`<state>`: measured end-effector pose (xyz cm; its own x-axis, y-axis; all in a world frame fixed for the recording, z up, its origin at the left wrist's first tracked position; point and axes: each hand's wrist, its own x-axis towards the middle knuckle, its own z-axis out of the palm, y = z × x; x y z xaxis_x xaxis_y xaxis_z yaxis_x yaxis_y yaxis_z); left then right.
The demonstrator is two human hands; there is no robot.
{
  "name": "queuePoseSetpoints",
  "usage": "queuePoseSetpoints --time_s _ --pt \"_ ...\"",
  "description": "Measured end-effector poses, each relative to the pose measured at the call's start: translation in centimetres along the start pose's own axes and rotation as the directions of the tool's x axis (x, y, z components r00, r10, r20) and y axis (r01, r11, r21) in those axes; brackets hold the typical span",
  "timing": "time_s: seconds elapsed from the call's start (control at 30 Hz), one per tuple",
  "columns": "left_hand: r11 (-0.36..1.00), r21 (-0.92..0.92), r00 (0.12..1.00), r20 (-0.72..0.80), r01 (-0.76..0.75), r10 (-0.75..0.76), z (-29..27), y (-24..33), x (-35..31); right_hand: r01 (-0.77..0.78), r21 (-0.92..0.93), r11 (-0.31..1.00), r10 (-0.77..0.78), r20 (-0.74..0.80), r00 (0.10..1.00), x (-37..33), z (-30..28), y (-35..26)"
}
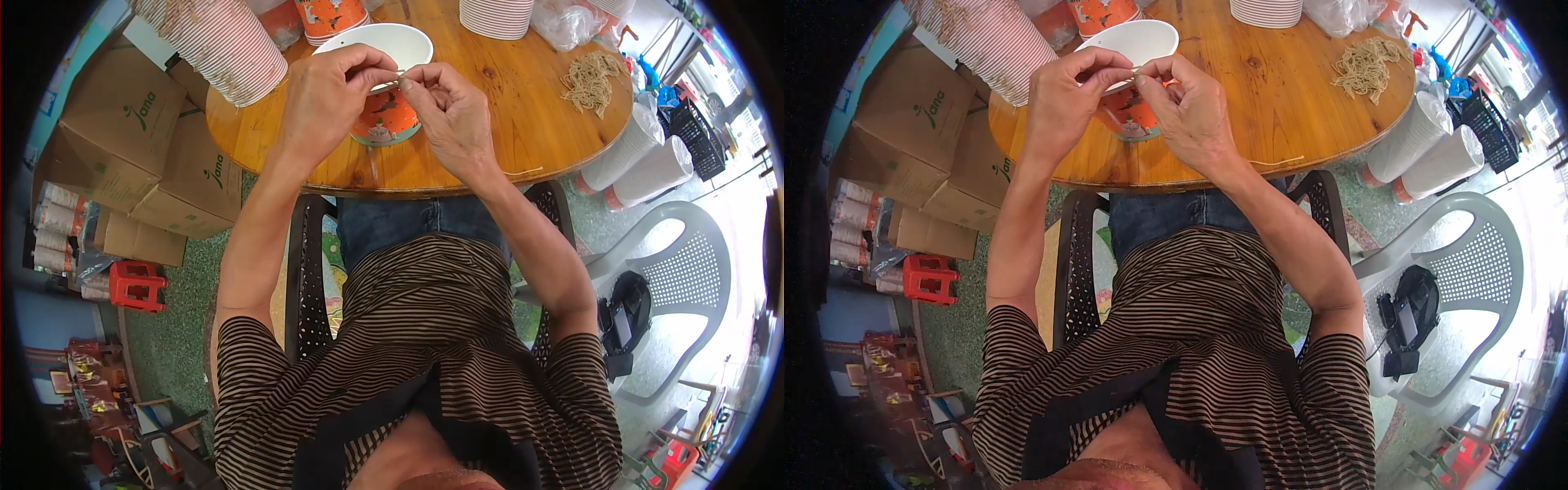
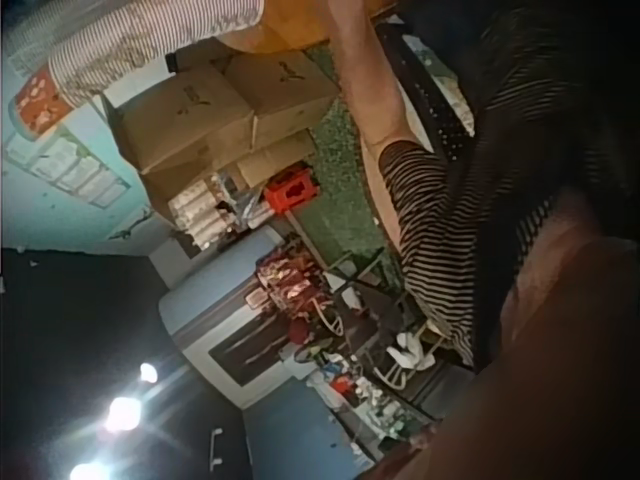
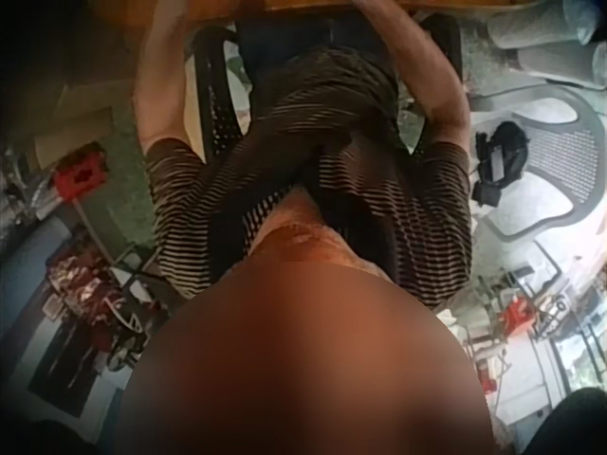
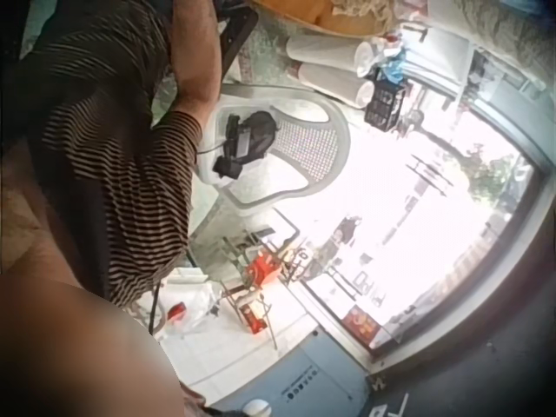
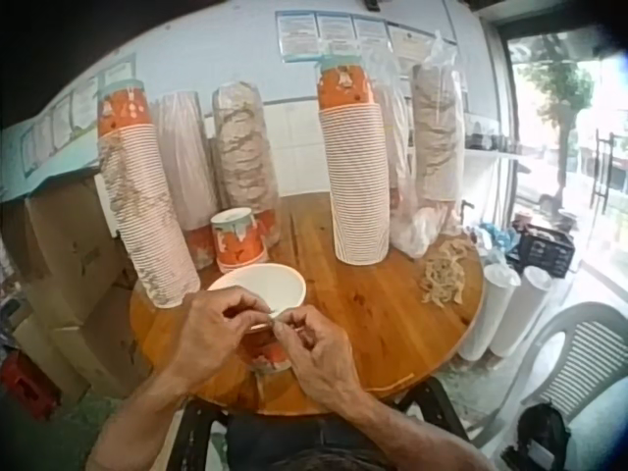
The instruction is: Thread a thin yellow cord through the pre-drilled holes in the rim of paper bowls.
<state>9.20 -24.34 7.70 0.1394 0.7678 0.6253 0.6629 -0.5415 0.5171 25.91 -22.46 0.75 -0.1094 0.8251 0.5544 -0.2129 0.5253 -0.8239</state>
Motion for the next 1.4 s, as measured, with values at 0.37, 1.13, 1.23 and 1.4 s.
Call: queuePoseSetpoints --time_s 0.37,1.13,1.23,1.4 --pt "0.999 0.043 0.983 0.185 0.006 -0.014 -0.3 0.0 0.8 0.043 -0.276 0.96 -0.043 0.004 0.999 0.6 -1.0 -1.5" --pt "0.947 -0.221 0.912 0.389 0.232 -0.132 -0.7 -0.4 1.3 -0.166 -0.068 0.984 0.174 0.148 0.973 0.4 -2.2 -1.6" --pt "0.953 -0.203 0.917 0.374 0.224 -0.136 -0.7 0.0 1.3 -0.184 -0.027 0.983 0.186 0.114 0.976 0.5 -2.0 -1.5" --pt "0.96 -0.176 0.909 0.393 0.219 -0.135 -0.8 -0.3 1.5 -0.2 -0.048 0.979 0.204 0.109 0.973 0.6 -2.2 -1.2"
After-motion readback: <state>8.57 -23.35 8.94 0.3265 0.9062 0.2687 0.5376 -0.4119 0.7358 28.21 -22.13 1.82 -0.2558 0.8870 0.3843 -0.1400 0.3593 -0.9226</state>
